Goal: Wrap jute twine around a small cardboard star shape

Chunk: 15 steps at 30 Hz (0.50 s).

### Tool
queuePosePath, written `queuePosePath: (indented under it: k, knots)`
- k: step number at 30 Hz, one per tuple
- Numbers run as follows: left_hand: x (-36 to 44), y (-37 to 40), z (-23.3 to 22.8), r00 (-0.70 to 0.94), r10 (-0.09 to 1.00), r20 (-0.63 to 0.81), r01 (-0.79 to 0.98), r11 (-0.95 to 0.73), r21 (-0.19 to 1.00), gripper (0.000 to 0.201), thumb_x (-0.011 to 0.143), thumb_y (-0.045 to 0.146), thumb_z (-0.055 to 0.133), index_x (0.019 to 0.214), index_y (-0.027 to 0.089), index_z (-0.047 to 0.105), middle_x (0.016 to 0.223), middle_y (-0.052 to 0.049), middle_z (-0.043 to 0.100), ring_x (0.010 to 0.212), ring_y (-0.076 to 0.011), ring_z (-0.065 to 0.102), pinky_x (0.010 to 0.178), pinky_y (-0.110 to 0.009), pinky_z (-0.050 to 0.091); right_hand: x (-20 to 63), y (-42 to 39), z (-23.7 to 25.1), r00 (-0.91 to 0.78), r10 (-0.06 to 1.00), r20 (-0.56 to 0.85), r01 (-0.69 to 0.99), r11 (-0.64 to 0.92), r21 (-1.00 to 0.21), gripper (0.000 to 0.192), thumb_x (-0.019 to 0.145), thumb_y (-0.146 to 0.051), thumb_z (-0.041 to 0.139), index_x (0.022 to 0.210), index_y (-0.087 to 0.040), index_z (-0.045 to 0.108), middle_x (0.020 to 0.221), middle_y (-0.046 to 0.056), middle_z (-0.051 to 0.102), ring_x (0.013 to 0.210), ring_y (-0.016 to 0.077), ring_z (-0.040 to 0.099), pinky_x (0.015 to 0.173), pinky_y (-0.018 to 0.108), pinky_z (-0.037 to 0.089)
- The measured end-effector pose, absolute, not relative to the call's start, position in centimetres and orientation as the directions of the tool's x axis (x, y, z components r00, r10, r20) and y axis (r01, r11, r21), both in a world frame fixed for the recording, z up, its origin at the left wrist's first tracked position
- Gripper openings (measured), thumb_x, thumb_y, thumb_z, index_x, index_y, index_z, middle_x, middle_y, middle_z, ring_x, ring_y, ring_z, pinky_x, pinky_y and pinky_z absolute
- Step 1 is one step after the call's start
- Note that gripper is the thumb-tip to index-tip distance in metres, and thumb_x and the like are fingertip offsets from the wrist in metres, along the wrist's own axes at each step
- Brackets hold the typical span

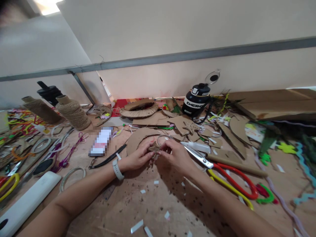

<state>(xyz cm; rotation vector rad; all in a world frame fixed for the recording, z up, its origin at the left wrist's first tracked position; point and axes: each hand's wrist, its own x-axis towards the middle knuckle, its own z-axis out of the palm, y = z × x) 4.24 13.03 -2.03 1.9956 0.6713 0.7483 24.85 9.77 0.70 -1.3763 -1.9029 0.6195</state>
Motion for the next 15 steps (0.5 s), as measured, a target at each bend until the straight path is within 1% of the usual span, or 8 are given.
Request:
queuePosePath:
  k: [3, 7, 11, 13, 15]
  knots:
    - [4.22, 13.07, -1.86, 0.688, 0.686, 0.237, 0.168, -0.468, 0.867, 0.045, 0.093, 0.029, 0.050, 0.138, 0.019, 0.050, 0.139, -0.010, 0.057, 0.133, -0.0240, 0.047, 0.119, -0.044, 0.031, 24.77, 9.86, 0.70, -0.143, 0.979, 0.148, 0.571, 0.204, -0.795, 0.032, 0.077, -0.051, 0.069, 0.071, -0.021, 0.066, 0.063, 0.000, 0.062, 0.058, 0.0154, 0.050, 0.056, 0.028, 0.038]
    - [4.09, 13.11, -1.79, 0.704, 0.676, 0.216, 0.149, -0.438, 0.887, 0.047, 0.096, 0.034, 0.049, 0.141, 0.022, 0.050, 0.143, -0.009, 0.054, 0.136, -0.0242, 0.045, 0.120, -0.043, 0.030, 24.60, 9.89, 0.69, -0.111, 0.990, 0.087, 0.510, 0.132, -0.850, 0.032, 0.072, -0.051, 0.071, 0.067, -0.020, 0.063, 0.058, -0.002, 0.057, 0.056, 0.0141, 0.046, 0.054, 0.027, 0.035]
    - [3.98, 12.99, -1.84, 0.718, 0.677, 0.161, 0.121, -0.349, 0.929, 0.049, 0.098, 0.040, 0.048, 0.142, 0.020, 0.047, 0.145, -0.011, 0.050, 0.138, -0.0242, 0.043, 0.120, -0.042, 0.028, 24.48, 9.83, 0.69, -0.122, 0.989, 0.084, 0.483, 0.133, -0.866, 0.030, 0.073, -0.048, 0.071, 0.066, -0.020, 0.064, 0.060, -0.001, 0.059, 0.057, 0.0141, 0.046, 0.054, 0.027, 0.035]
    - [4.01, 12.90, -1.88, 0.712, 0.687, 0.143, 0.095, -0.296, 0.950, 0.050, 0.096, 0.038, 0.053, 0.142, 0.020, 0.047, 0.144, -0.011, 0.051, 0.136, -0.0240, 0.043, 0.120, -0.042, 0.028, 24.45, 9.82, 0.71, -0.122, 0.990, 0.076, 0.480, 0.125, -0.869, 0.029, 0.073, -0.046, 0.071, 0.066, -0.019, 0.064, 0.060, -0.001, 0.060, 0.057, 0.0140, 0.047, 0.053, 0.026, 0.035]
    - [4.09, 12.81, -1.94, 0.670, 0.737, 0.092, 0.063, -0.181, 0.981, 0.048, 0.091, 0.036, 0.062, 0.136, 0.021, 0.053, 0.137, -0.010, 0.056, 0.131, -0.0237, 0.048, 0.116, -0.041, 0.033, 24.49, 9.87, 0.79, -0.117, 0.992, 0.055, 0.464, 0.103, -0.880, 0.029, 0.073, -0.046, 0.072, 0.067, -0.019, 0.064, 0.060, -0.001, 0.060, 0.056, 0.0139, 0.047, 0.053, 0.026, 0.035]
